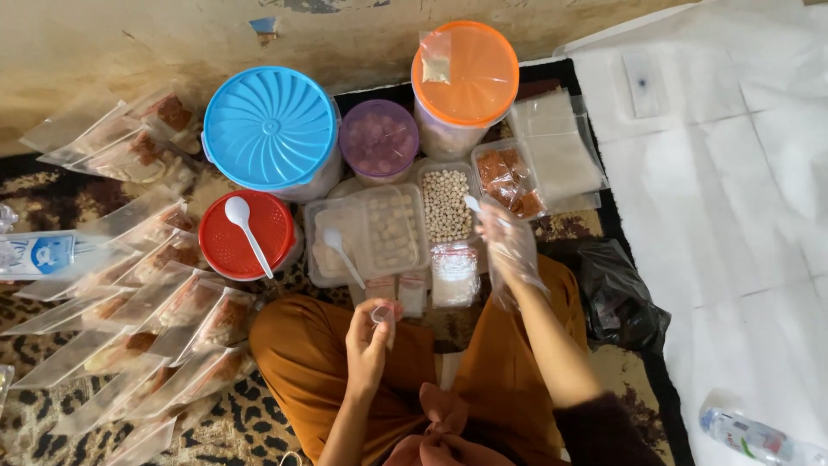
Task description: Package small food items into plastic bags using a spoon
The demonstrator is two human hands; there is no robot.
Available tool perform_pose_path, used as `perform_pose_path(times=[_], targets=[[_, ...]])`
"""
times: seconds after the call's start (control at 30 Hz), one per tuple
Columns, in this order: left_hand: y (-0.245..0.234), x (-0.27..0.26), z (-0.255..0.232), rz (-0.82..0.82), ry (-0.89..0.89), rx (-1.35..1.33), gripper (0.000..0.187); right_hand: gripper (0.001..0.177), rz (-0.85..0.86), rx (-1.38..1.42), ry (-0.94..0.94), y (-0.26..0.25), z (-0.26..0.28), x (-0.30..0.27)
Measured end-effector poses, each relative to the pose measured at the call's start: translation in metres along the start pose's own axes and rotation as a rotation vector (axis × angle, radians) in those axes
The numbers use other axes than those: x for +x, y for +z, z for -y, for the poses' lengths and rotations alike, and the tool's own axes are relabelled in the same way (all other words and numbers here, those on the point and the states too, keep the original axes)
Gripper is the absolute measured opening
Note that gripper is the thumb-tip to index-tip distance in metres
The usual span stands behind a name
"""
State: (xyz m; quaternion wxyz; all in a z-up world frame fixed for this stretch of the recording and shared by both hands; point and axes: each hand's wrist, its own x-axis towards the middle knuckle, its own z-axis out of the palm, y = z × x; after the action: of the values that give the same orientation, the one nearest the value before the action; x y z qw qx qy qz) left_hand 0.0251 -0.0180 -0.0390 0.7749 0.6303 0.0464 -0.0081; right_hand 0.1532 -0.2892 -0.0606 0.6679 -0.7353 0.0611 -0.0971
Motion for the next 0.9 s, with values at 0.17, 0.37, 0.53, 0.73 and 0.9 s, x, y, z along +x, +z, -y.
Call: perform_pose_path(times=[0.17, 0.37, 0.53, 0.73, 0.9], targets=[[-0.001, 0.006, -0.004, 0.021, -0.045, -0.04, 0.048, 0.046, 0.15, -0.34, -0.263, 0.016, -0.046, 0.03], [0.001, 0.01, -0.003, 0.118, -0.181, -0.113, 0.06, 0.025, 0.253, -0.517, -0.46, 0.026, -0.049, 0.012], [0.001, 0.011, 0.008, 0.148, -0.167, -0.078, 0.063, 0.023, 0.181, -0.135, -0.186, 0.002, -0.055, -0.014], [0.003, 0.007, 0.011, 0.169, -0.111, -0.058, 0.062, 0.02, -0.005, -0.145, 0.079, 0.009, -0.038, -0.015], [-0.001, 0.004, 0.025, 0.17, -0.101, -0.092, 0.057, 0.038, 0.149, 0.312, 0.183, 0.009, -0.122, -0.007]])
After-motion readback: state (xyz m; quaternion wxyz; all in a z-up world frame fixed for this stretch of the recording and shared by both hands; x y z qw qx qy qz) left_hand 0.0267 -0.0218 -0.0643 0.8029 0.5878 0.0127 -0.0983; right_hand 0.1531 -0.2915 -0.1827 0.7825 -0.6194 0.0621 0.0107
